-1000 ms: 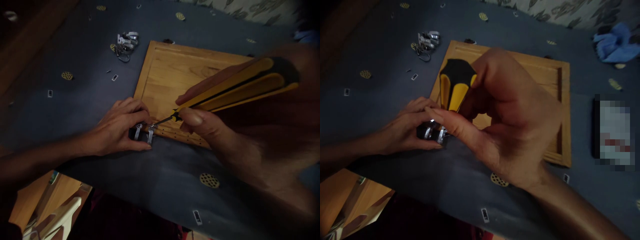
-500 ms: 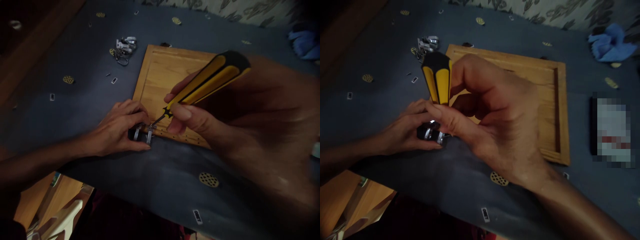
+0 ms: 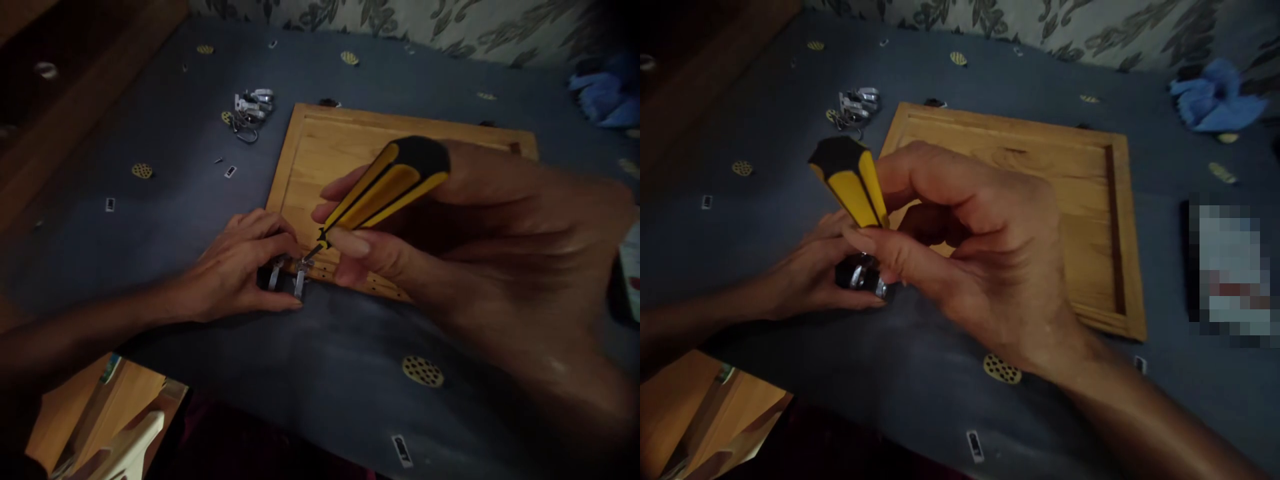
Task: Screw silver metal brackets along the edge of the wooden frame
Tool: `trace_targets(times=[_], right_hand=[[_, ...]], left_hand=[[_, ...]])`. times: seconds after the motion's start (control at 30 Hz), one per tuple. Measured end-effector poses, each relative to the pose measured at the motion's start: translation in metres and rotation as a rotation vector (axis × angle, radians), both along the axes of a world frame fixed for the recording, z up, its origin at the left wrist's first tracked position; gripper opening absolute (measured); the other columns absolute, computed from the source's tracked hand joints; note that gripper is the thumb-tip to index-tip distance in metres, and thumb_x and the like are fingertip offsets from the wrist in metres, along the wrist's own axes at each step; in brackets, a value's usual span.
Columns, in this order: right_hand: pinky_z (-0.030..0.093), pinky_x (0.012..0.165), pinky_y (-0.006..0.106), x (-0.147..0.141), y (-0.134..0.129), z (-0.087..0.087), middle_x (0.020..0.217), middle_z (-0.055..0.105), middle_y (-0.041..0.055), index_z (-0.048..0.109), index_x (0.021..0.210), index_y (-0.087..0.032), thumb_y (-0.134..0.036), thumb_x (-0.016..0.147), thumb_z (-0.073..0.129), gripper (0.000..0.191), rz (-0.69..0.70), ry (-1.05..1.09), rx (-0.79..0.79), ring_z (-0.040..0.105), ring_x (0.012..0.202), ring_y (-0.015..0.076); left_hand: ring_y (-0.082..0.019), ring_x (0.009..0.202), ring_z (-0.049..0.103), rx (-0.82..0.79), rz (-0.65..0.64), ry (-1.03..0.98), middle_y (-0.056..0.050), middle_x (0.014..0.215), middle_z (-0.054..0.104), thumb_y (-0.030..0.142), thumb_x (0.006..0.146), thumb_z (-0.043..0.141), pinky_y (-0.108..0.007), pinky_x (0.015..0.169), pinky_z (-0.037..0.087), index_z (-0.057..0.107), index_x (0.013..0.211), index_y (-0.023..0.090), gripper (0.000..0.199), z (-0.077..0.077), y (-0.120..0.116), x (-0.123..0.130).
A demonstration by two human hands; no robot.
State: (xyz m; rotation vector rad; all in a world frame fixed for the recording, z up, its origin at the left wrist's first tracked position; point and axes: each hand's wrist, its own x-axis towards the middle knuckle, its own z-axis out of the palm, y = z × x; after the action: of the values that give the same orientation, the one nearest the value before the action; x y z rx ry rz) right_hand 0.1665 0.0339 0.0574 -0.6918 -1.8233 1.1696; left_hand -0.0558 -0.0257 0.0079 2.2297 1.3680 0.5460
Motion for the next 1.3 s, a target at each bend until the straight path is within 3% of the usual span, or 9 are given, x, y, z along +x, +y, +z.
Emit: trace_targets(times=[0.1,0.23,0.37,0.43,0.53,0.7,0.93,1.13,1.3], right_hand=[[0.068,0.056,0.030,-0.003,0.005,-0.005,0.096,0.080,-0.0030,0.082,0.089,-0.030,-0.024,0.080,0.098,0.018,0.013,0.051,0.089,0.076,0.069,0.0165],[0.068,0.058,0.033,0.000,0.006,-0.006,0.094,0.079,-0.0024,0.081,0.092,-0.031,-0.031,0.076,0.101,0.025,-0.051,0.019,0.116,0.075,0.068,0.0185],[0.070,0.061,0.031,0.004,0.004,-0.002,0.098,0.080,-0.0029,0.084,0.093,-0.035,-0.027,0.092,0.087,0.008,0.063,-0.028,0.038,0.077,0.069,0.0171],[0.069,0.057,0.028,0.004,0.004,-0.002,0.103,0.082,-0.0033,0.085,0.093,-0.035,-0.025,0.098,0.081,0.011,0.118,0.005,0.041,0.076,0.065,0.0142],[0.065,0.049,0.028,0.000,0.005,-0.006,0.098,0.080,-0.0033,0.084,0.094,-0.032,-0.026,0.090,0.090,0.009,0.048,0.053,0.091,0.071,0.057,0.0129],[0.063,0.045,0.035,-0.004,0.005,-0.009,0.092,0.080,-0.0027,0.080,0.089,-0.032,-0.033,0.076,0.101,0.025,-0.058,0.065,0.098,0.071,0.055,0.0171],[0.067,0.055,0.029,0.000,0.003,-0.007,0.114,0.082,-0.0047,0.084,0.100,-0.034,-0.024,0.092,0.087,0.013,0.053,0.044,0.056,0.075,0.061,0.0119],[0.062,0.050,0.025,-0.006,0.000,-0.008,0.091,0.077,-0.0080,0.078,0.096,-0.038,-0.020,0.094,0.085,0.019,-0.044,0.186,0.087,0.071,0.057,0.0114],[0.061,0.050,0.027,-0.002,0.001,-0.008,0.094,0.074,-0.0072,0.076,0.095,-0.038,-0.020,0.095,0.082,0.019,-0.101,0.069,0.114,0.070,0.060,0.0114]], left_hand=[[-0.030,0.111,0.063,0.012,0.006,0.009,-0.006,0.120,0.071,0.044,0.092,0.086,-0.043,0.095,0.045,0.072,0.118,0.023,0.036,-0.002,0.000,0.000],[-0.029,0.110,0.062,-0.002,0.010,0.011,-0.006,0.118,0.070,0.045,0.092,0.085,-0.042,0.094,0.045,0.072,0.117,0.023,0.036,-0.003,0.000,0.000],[-0.030,0.114,0.062,-0.008,0.011,0.021,-0.006,0.122,0.070,0.047,0.092,0.084,-0.043,0.097,0.045,0.072,0.119,0.024,0.037,-0.003,0.001,0.000],[-0.030,0.113,0.063,0.003,0.014,0.020,-0.006,0.121,0.071,0.045,0.091,0.085,-0.043,0.096,0.045,0.072,0.118,0.024,0.036,-0.003,0.001,-0.001],[-0.029,0.111,0.063,0.010,0.014,0.016,-0.005,0.118,0.071,0.045,0.091,0.085,-0.042,0.094,0.045,0.072,0.113,0.023,0.034,-0.003,0.001,-0.001],[-0.029,0.110,0.063,0.010,0.010,0.000,-0.005,0.119,0.071,0.046,0.092,0.084,-0.043,0.094,0.045,0.072,0.121,0.025,0.038,-0.005,0.001,-0.001],[-0.031,0.113,0.063,-0.006,0.012,0.010,-0.006,0.120,0.071,0.046,0.091,0.085,-0.045,0.098,0.046,0.072,0.118,0.025,0.037,-0.002,0.001,0.000],[-0.031,0.115,0.063,-0.021,0.015,0.025,-0.007,0.124,0.071,0.045,0.091,0.085,-0.045,0.097,0.046,0.072,0.113,0.024,0.033,-0.004,0.001,-0.003],[-0.030,0.113,0.063,0.003,-0.002,0.001,-0.006,0.122,0.071,0.042,0.093,0.084,-0.046,0.098,0.045,0.072,0.118,0.023,0.034,-0.005,0.000,-0.003]])
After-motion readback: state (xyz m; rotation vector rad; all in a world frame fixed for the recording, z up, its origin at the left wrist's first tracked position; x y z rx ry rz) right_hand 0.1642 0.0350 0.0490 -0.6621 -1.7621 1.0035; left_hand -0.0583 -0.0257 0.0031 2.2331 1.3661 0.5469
